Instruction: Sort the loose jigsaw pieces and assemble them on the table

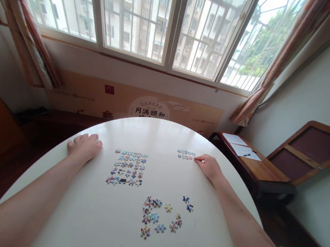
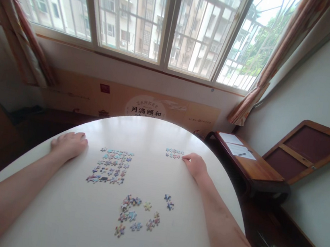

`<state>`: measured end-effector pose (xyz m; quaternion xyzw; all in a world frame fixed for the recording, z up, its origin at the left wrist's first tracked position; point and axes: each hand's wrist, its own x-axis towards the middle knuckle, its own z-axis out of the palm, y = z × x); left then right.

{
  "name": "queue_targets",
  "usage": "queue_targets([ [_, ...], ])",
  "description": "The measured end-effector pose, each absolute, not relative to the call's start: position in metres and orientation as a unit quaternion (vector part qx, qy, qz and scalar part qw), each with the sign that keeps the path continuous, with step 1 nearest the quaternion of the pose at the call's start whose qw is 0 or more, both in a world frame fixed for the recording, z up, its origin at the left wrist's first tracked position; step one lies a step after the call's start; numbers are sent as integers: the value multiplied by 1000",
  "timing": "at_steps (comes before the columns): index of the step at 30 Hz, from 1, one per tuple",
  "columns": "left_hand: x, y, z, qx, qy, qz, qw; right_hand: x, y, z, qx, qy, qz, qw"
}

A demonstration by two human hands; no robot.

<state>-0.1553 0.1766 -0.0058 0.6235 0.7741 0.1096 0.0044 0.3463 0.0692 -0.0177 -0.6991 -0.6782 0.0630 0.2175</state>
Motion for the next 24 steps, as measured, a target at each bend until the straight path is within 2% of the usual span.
queue_targets([
  [18,-158,178,-9,626,774,97,-6,342,68,-17,-700,-675,57,227],
  [24,-156,176,-8,625,774,104,-3,342,67,-13,-697,-669,50,253],
])
